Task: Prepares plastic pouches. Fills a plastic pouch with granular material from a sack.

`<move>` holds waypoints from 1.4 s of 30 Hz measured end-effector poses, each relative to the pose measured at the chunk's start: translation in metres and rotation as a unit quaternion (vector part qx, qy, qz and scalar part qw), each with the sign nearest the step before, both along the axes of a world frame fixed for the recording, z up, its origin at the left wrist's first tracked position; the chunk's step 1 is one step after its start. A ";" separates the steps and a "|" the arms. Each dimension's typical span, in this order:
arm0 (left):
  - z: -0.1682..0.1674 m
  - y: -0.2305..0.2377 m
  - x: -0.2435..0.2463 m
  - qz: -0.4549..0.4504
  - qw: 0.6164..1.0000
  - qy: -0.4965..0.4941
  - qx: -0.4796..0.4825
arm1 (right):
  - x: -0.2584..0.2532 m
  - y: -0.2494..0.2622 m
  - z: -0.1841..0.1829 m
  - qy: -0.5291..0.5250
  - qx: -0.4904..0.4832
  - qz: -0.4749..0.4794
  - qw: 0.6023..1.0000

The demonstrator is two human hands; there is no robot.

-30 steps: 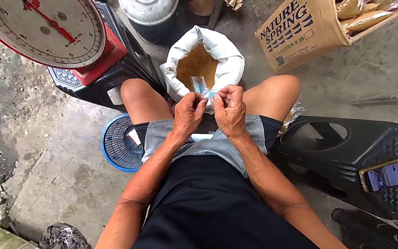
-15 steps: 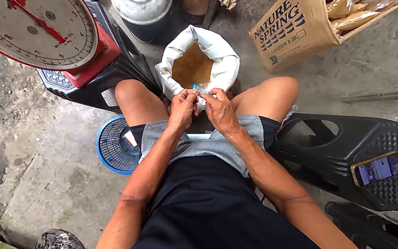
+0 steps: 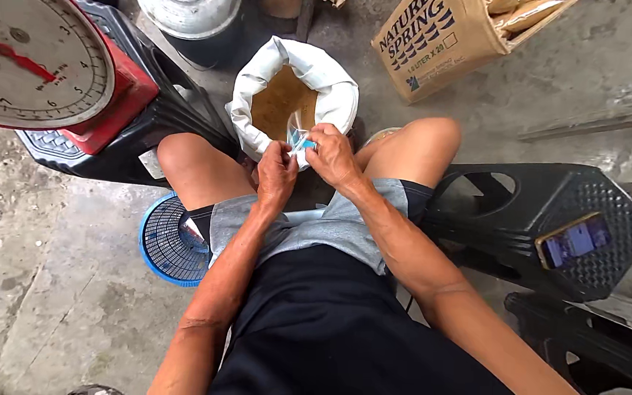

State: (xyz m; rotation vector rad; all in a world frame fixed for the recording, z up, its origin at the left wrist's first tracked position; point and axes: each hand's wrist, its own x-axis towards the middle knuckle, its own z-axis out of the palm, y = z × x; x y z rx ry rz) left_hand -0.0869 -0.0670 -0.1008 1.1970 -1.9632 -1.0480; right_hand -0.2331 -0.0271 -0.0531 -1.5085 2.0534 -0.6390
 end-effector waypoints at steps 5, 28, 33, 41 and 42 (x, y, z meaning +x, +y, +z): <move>-0.003 0.002 0.001 -0.034 0.996 0.049 -0.062 | 0.014 -0.004 0.000 0.017 -0.115 -0.010 0.993; 0.070 -0.214 -0.022 0.058 0.962 0.238 -0.121 | -0.029 -0.109 -0.098 0.141 0.338 0.159 0.917; 0.063 -0.217 -0.012 0.064 0.964 0.257 -0.036 | -0.020 -0.119 -0.106 0.194 0.401 0.216 0.869; 0.068 -0.226 -0.002 0.088 0.958 0.272 -0.009 | -0.050 -0.147 -0.114 0.253 0.327 0.234 0.880; 0.069 -0.226 0.000 0.087 0.958 0.272 -0.009 | -0.055 -0.152 -0.109 0.259 0.310 0.225 0.886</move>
